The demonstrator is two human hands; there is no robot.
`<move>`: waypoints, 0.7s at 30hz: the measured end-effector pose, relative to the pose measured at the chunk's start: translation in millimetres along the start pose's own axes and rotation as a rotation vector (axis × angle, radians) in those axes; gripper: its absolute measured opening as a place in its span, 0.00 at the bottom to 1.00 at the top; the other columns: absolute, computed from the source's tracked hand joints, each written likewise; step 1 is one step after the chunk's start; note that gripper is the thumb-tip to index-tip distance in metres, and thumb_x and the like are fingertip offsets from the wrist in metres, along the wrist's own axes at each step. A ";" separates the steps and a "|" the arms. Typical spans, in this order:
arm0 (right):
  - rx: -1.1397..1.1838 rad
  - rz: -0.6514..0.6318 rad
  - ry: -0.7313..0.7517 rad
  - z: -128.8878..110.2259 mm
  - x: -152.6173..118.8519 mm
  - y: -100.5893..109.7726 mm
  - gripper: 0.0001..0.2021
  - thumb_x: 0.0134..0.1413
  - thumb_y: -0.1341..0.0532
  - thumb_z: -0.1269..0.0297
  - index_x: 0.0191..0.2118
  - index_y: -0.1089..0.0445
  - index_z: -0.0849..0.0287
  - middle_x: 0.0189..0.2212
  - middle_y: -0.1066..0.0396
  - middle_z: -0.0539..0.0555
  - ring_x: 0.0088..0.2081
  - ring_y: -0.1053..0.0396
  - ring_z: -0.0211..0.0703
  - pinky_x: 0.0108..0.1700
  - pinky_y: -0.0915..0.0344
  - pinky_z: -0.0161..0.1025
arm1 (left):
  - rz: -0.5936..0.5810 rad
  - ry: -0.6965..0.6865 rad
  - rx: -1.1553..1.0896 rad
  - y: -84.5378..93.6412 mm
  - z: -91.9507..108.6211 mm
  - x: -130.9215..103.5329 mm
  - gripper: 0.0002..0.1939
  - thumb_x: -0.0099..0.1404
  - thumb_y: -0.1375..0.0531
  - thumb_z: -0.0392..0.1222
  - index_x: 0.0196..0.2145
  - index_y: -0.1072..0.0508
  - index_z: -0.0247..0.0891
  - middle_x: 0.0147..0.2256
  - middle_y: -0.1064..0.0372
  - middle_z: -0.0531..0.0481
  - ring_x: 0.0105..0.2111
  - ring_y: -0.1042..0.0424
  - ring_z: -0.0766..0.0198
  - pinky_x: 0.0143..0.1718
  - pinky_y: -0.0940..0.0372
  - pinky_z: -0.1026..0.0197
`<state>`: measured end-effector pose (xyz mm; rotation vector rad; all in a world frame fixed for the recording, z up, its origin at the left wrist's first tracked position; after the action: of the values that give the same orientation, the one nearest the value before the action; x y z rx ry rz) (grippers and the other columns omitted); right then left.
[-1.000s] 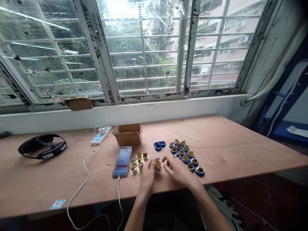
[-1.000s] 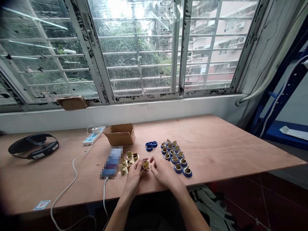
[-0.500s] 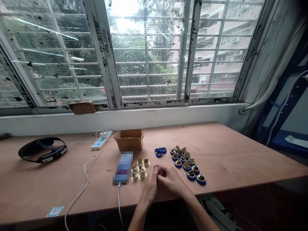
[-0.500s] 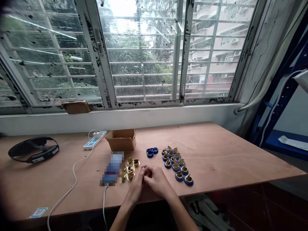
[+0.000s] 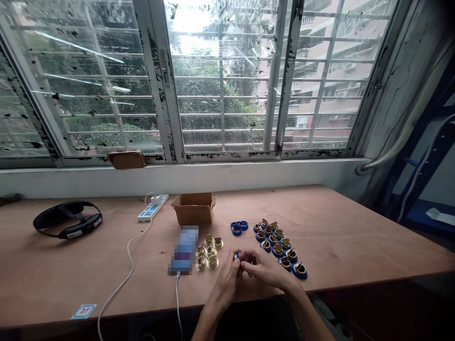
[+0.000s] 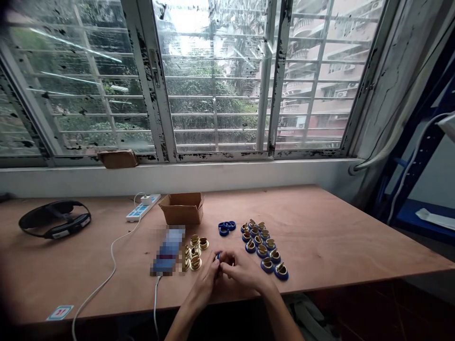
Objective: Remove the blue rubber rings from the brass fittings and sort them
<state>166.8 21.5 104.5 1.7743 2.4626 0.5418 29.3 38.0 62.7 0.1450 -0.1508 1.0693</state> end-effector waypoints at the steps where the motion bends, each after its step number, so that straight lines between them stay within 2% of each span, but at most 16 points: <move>1: 0.004 0.000 -0.001 -0.3 0.1 -0.1 0.08 0.60 0.39 0.63 0.35 0.26 0.61 0.28 0.25 0.51 0.28 0.31 0.39 0.31 0.38 0.33 | 0.000 -0.014 0.013 0.0 1.1 0.0 0.25 0.74 0.51 0.59 0.57 0.32 0.38 0.40 0.28 0.47 0.38 0.31 0.59 0.42 0.35 0.59; 5: 0.034 -0.001 0.004 -3.5 0.8 0.0 0.08 0.59 0.39 0.63 0.33 0.26 0.61 0.27 0.25 0.50 0.28 0.31 0.39 0.32 0.37 0.34 | -0.013 -0.073 0.061 -1.2 7.5 -1.3 0.24 0.76 0.53 0.56 0.58 0.32 0.39 0.47 0.27 0.44 0.43 0.29 0.56 0.51 0.35 0.55; 10: 0.079 -0.016 -0.045 -0.2 -0.4 4.8 0.10 0.59 0.38 0.60 0.31 0.27 0.61 0.24 0.29 0.49 0.27 0.33 0.39 0.32 0.38 0.34 | 0.005 -0.087 0.127 -1.0 12.3 -3.9 0.22 0.75 0.50 0.54 0.56 0.30 0.38 0.43 0.24 0.43 0.44 0.28 0.53 0.51 0.34 0.54; 12: 0.103 -0.022 -0.067 4.4 -0.9 6.2 0.11 0.59 0.38 0.60 0.31 0.26 0.62 0.24 0.30 0.48 0.28 0.34 0.38 0.33 0.38 0.34 | -0.002 -0.095 0.175 -1.3 11.6 -3.6 0.21 0.74 0.49 0.52 0.56 0.30 0.38 0.46 0.24 0.42 0.47 0.27 0.52 0.52 0.35 0.54; 17: 0.131 -0.001 -0.098 13.3 0.1 6.4 0.11 0.58 0.37 0.59 0.29 0.28 0.61 0.22 0.31 0.47 0.26 0.36 0.37 0.30 0.40 0.33 | 0.003 -0.043 0.350 -3.1 -4.5 -1.7 0.20 0.73 0.50 0.45 0.58 0.33 0.36 0.57 0.29 0.37 0.57 0.30 0.49 0.58 0.37 0.51; 21: 0.131 -0.008 -0.079 9.1 0.9 5.8 0.12 0.57 0.36 0.57 0.28 0.27 0.61 0.23 0.31 0.48 0.26 0.36 0.37 0.31 0.41 0.33 | 0.061 -0.049 0.420 -5.0 -16.1 -2.6 0.23 0.71 0.49 0.42 0.61 0.36 0.35 0.56 0.27 0.35 0.56 0.28 0.48 0.57 0.35 0.51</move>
<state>174.0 26.2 97.9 1.7928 2.5029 0.3093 33.4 36.5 46.1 0.5481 0.0275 1.1483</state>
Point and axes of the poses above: each hand's wrist, its own x-axis towards the middle knuckle, its own y-axis out of the back of the hand, z = x × y, the point moved 4 cm from there along x, towards the middle knuckle
